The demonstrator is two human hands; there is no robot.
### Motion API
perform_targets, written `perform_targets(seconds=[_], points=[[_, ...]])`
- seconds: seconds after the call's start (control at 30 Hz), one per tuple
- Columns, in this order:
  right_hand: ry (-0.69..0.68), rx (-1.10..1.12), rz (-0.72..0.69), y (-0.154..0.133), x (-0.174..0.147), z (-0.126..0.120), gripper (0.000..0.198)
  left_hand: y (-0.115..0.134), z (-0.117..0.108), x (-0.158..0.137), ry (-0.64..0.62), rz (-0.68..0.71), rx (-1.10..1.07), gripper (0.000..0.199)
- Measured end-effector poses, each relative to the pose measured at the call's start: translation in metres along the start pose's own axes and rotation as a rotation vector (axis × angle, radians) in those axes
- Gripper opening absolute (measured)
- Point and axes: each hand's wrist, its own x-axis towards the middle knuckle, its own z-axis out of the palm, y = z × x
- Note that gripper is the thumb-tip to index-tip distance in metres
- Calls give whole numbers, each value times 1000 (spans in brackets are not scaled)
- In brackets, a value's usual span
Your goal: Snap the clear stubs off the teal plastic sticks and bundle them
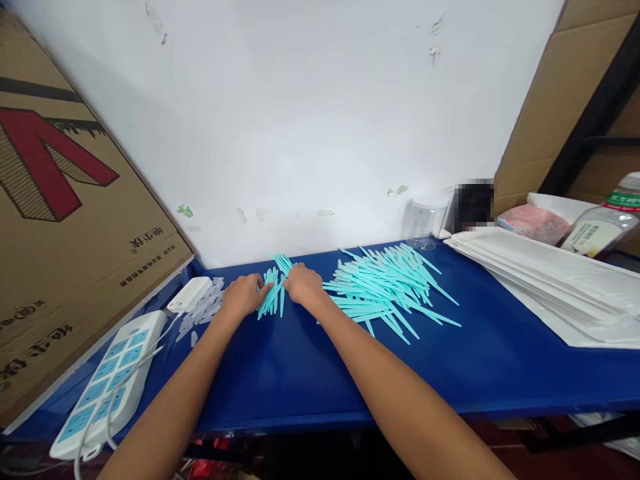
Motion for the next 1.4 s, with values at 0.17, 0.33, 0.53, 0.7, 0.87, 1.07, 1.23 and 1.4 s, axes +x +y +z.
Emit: perform_targets(seconds=[0.17, 0.33, 0.53, 0.7, 0.87, 1.07, 1.23, 1.4], points=[[141, 305, -161, 11, -2, -7, 26, 1, 0, 0, 8, 4, 1, 48], [400, 615, -276, 0, -21, 7, 25, 2, -1, -1, 9, 3, 0, 47], [506, 799, -277, -19, -39, 34, 9, 2, -3, -2, 13, -1, 1, 43], [494, 850, -251, -17, -42, 47, 11, 3, -4, -3, 9, -8, -2, 43], [528, 845, -216, -12, -42, 54, 22, 3, -4, -3, 16, -1, -3, 44], [485, 779, -330, -7, -40, 51, 20, 2, -3, -3, 15, -2, 1, 43], [448, 734, -316, -6, -43, 54, 24, 2, -3, -1, 4, -5, 1, 44], [428, 696, -282, -4, -41, 59, 23, 1, -3, 0, 3, 0, -1, 43]])
